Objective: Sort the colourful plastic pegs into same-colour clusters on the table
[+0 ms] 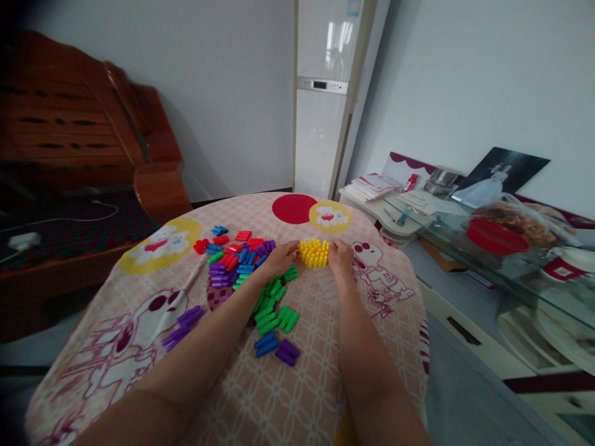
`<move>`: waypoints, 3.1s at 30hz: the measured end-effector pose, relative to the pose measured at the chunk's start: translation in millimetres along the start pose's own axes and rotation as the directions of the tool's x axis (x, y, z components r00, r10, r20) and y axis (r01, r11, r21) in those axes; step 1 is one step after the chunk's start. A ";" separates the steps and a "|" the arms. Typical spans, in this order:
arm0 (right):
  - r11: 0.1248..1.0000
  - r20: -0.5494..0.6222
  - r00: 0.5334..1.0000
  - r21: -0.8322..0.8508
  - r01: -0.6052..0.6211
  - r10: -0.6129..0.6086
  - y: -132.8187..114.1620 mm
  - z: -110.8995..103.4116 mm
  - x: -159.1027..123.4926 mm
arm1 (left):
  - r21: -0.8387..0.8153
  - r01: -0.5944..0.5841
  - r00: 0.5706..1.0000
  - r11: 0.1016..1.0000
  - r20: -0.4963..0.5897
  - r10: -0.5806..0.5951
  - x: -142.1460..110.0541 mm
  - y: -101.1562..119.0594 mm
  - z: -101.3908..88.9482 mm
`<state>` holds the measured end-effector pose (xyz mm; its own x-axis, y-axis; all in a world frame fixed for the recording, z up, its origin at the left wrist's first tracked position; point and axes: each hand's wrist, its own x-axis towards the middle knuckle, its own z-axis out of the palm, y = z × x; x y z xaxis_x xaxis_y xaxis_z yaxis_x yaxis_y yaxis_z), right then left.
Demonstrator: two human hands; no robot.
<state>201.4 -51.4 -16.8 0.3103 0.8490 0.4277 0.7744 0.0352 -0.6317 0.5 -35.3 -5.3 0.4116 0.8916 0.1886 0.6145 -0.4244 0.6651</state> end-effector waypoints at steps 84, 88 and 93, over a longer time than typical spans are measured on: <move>0.943 -0.149 0.986 -0.309 -0.120 0.077 57.0 -36.0 8.4 | 0.097 0.211 0.949 0.973 0.217 -0.227 -46.5 -49.0 -127.4; 0.944 -0.123 0.988 -0.302 -0.131 0.098 53.0 -38.3 6.4 | 0.053 0.185 0.921 0.981 0.340 -0.192 -47.6 -42.0 -122.2; 0.953 -0.238 0.959 -0.220 -0.209 0.155 35.1 -47.4 3.9 | 0.146 0.154 0.941 0.977 0.281 -0.191 -46.2 -38.9 -116.7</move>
<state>255.9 -71.8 -6.7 0.5490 0.6939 0.4659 0.7943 -0.2595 -0.5494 -121.0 -41.5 44.5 0.4594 0.8750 -0.1526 0.7624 -0.3003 0.5732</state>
